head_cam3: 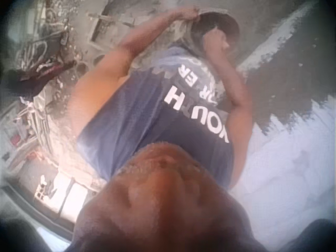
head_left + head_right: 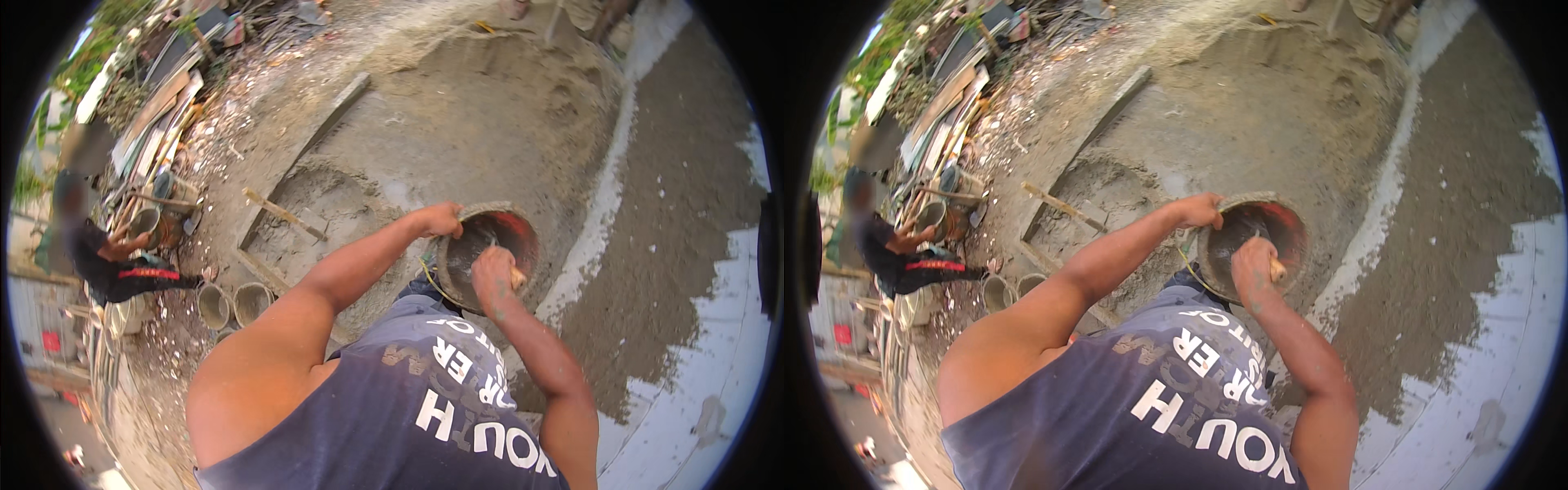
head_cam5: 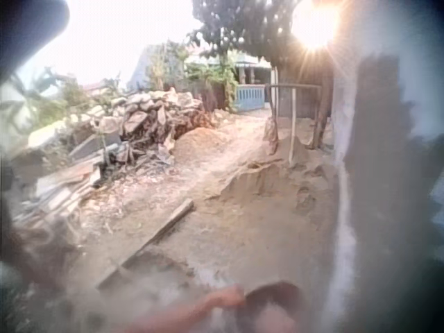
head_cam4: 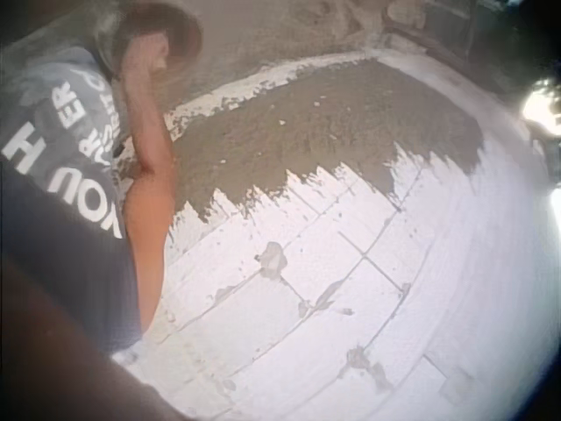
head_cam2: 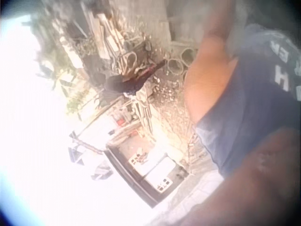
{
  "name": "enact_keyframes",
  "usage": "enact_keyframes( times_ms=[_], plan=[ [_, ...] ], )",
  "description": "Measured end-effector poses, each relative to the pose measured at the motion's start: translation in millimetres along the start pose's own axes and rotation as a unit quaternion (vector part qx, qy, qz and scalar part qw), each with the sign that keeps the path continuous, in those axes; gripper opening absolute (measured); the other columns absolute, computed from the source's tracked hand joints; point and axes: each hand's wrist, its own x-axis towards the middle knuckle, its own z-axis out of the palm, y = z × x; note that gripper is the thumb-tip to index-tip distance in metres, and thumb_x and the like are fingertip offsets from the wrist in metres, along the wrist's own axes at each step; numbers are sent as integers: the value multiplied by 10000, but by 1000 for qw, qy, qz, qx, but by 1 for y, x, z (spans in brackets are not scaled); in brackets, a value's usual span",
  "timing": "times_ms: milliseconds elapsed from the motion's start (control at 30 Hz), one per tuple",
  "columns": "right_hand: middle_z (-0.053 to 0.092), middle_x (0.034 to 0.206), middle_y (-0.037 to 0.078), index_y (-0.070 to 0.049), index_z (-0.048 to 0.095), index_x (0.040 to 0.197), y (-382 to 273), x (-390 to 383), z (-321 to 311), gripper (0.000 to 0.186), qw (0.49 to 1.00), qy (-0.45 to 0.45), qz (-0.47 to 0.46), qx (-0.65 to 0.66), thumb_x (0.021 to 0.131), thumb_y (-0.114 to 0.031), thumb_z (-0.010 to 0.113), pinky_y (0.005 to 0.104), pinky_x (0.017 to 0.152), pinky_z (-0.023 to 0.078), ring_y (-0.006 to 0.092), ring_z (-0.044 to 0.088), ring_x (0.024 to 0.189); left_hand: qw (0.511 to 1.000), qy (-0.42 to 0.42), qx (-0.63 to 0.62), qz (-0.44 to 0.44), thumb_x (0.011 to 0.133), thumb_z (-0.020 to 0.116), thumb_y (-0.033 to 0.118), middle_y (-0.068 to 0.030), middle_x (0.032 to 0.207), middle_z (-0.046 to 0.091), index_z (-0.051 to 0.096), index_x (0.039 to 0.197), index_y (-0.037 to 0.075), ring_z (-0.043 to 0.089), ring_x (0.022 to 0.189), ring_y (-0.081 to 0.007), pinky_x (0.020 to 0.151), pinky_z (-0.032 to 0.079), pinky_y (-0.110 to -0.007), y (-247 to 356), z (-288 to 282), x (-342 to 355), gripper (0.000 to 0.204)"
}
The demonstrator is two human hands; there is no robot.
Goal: The person mixes mortar on the ground using a hoe and applies the plaster to a brick wall using a trowel.
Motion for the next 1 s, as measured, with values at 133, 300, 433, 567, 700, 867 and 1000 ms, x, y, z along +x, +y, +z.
enact_keyframes(
  times_ms=[133, 300, 433, 567, 700, 867, 1000],
  plan=[
    [712, 965, 152, -62, 754, 1035, 14, -26, 71, 260, 984, 33, -145, 100, 919, -222, 585, 487, 743, 505, 310, 695, 919, 994, 28, -109, 0, 713, 685, -11, -125, 995, 714, 678, 1220, 9, 640, 867, -263, 740, 530, -410, -35, -14, 4, 508],
    [723, 915, 77, -106, 731, 903, 92, 27, 47, 165, 989, 80, 34, 123, 902, -204, 598, 372, 688, 531, 207, 724, 793, 988, 14, -151, -10, 716, 664, -35, -120, 1031, 710, 666, 1242, 21, 652, 893, -249, 756, 550, -402, -27, -32, -30, 529],
    [709, 883, 88, -105, 721, 913, 27, 16, 82, 140, 995, 55, -71, 52, 882, -190, 614, 374, 678, 549, 231, 727, 804, 993, 55, -109, 9, 717, 662, -36, -125, 1026, 714, 670, 1236, 12, 660, 883, -230, 734, 558, -395, 9, -25, -29, 521],
    [712, 899, 101, -71, 741, 959, 51, 13, 36, 199, 989, 69, -90, 97, 871, -208, 627, 408, 669, 556, 247, 726, 807, 989, 44, -138, -15, 718, 690, 6, -133, 1013, 721, 661, 1245, -8, 670, 885, -232, 745, 555, -382, -18, -37, -31, 528],
    [737, 962, 87, -100, 775, 1014, 96, 58, 51, 224, 999, 14, -42, 4, 886, -227, 643, 449, 673, 569, 250, 735, 807, 997, 69, 12, 30, 700, 729, 101, -241, 1080, 726, 635, 1270, -48, 694, 1028, -336, 861, 543, -419, 5, -11, -15, 597],
    [772, 1016, 122, -127, 794, 993, 71, 51, 82, 217, 975, -164, -106, 110, 894, -263, 658, 457, 711, 589, 229, 758, 921, 991, 117, 21, 60, 740, 664, 117, -267, 1113, 712, 598, 1396, 123, 687, 1057, -386, 911, 532, -427, -10, 4, -40, 659],
    [758, 1053, 184, -57, 779, 1015, 71, 39, 65, 279, 906, -236, -159, 312, 909, -265, 627, 482, 765, 587, 321, 750, 932, 995, 85, 29, 39, 740, 667, 125, -261, 1117, 711, 578, 1400, 70, 687, 1036, -368, 901, 531, -422, -23, -2, -48, 668]
  ],
)
